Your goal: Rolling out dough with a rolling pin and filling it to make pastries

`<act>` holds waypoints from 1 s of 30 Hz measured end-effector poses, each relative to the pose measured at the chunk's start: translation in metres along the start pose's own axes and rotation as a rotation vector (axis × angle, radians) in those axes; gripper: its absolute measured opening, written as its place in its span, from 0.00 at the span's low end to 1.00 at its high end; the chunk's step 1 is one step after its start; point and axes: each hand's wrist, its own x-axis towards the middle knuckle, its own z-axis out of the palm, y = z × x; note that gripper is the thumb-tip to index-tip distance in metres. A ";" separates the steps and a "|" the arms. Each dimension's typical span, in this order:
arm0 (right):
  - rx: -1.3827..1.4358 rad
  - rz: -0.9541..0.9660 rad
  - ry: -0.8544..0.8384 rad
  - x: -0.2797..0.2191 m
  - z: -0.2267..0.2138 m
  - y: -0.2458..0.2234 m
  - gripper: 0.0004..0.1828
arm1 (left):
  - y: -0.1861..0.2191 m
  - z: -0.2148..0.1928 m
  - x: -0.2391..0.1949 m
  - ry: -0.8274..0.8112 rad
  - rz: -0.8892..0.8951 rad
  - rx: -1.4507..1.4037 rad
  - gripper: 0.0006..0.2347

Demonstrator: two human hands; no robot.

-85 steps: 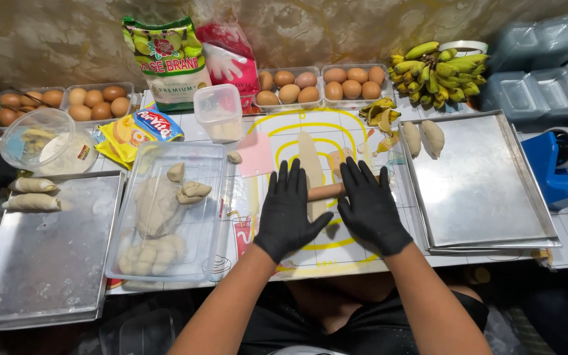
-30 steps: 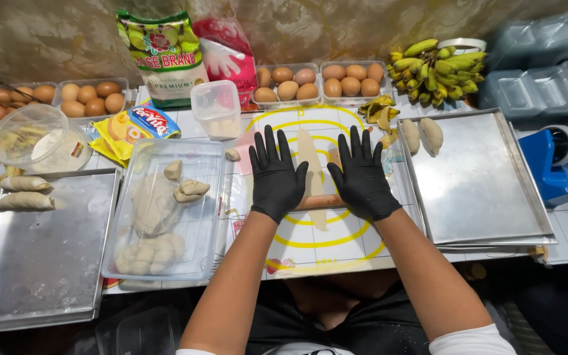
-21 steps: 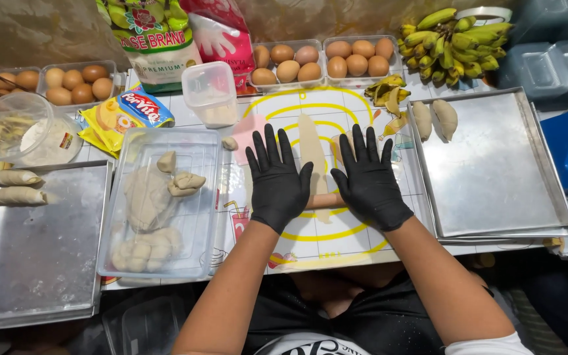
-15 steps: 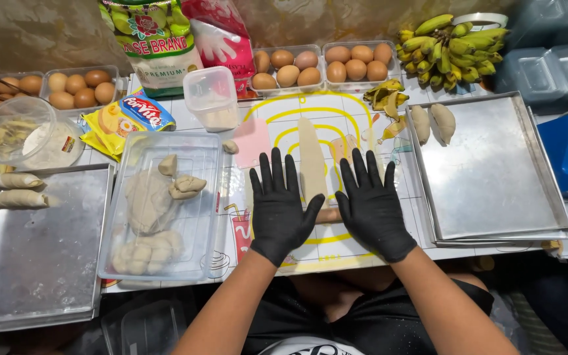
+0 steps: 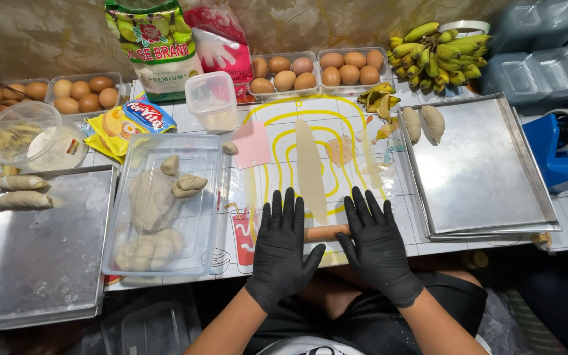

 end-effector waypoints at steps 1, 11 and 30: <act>-0.004 -0.001 0.008 0.002 -0.005 0.000 0.36 | -0.001 -0.001 -0.002 0.007 0.004 0.003 0.40; 0.220 0.097 -0.090 0.045 0.001 0.023 0.16 | -0.060 0.044 0.022 0.122 0.113 0.168 0.15; 0.023 0.175 -0.258 0.161 0.012 0.036 0.38 | -0.062 0.023 0.137 -0.093 -0.241 0.172 0.34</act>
